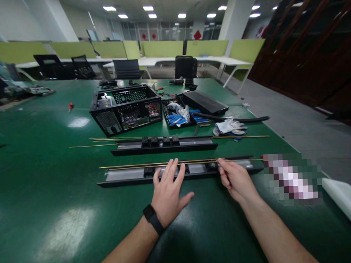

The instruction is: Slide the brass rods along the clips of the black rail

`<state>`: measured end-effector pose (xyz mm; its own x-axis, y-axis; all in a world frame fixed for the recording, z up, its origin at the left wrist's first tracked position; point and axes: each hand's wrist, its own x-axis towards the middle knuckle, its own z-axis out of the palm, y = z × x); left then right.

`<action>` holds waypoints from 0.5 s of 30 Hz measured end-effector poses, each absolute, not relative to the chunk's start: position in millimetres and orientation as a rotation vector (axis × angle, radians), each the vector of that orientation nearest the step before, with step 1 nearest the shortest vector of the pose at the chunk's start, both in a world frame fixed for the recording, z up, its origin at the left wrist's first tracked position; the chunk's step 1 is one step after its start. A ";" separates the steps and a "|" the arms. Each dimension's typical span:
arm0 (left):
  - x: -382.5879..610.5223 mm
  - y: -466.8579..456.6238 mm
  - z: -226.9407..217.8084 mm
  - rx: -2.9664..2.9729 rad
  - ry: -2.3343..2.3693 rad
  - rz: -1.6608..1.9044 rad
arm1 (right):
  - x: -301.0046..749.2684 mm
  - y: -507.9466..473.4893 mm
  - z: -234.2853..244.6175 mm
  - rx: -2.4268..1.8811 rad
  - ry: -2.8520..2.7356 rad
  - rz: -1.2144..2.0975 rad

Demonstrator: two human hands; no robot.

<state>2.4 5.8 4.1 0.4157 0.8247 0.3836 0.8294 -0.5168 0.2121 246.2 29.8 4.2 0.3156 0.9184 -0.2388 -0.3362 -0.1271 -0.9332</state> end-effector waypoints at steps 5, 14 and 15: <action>1.3 5.8 7.6 -2.643 -1.540 -0.683 | 246.0 29.7 5.9 -1.228 -0.566 1.202; 1.0 5.9 9.0 -2.659 -1.558 -0.685 | 242.4 28.8 9.5 -1.240 -0.571 1.162; 1.2 5.8 9.0 -2.660 -1.559 -0.683 | 242.2 28.8 9.3 -1.247 -0.584 1.157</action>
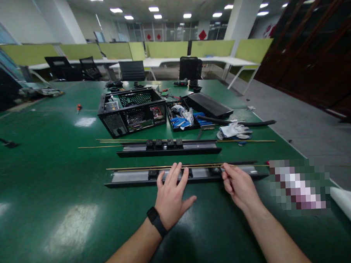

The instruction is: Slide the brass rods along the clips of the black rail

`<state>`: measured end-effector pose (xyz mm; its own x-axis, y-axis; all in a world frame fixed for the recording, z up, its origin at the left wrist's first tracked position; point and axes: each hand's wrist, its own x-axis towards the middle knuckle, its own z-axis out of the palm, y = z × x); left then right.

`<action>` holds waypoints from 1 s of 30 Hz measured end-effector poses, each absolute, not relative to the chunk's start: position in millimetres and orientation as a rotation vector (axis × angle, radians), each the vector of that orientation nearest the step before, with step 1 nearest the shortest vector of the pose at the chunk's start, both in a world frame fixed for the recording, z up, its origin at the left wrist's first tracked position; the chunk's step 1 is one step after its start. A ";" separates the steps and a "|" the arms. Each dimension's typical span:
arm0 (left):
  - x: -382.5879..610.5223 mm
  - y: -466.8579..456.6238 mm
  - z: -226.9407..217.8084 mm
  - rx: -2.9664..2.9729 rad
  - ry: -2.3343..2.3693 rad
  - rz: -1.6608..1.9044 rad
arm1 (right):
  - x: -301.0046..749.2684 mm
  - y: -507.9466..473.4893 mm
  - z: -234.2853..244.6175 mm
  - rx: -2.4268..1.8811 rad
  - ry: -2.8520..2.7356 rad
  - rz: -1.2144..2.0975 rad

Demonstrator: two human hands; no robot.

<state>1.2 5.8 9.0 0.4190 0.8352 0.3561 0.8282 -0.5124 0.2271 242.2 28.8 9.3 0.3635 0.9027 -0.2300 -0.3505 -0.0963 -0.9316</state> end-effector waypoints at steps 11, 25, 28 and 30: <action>1.7 4.3 8.3 2.626 1.573 0.654 | 242.9 30.3 8.5 -1.245 -0.608 1.174; 0.4 4.9 6.9 2.591 1.607 0.649 | 243.5 31.4 11.7 -1.268 -0.597 1.201; -0.4 5.0 7.5 2.598 1.618 0.662 | 243.5 31.4 11.7 -1.275 -0.625 1.202; -0.8 5.0 7.5 2.604 1.614 0.655 | 242.4 31.0 12.6 -1.281 -0.624 1.195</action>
<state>-0.8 5.0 7.5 0.3819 0.8583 0.3429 0.8545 -0.4692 0.2229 242.4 31.0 12.6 0.3250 0.9128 -0.2474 -0.3192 -0.1404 -0.9372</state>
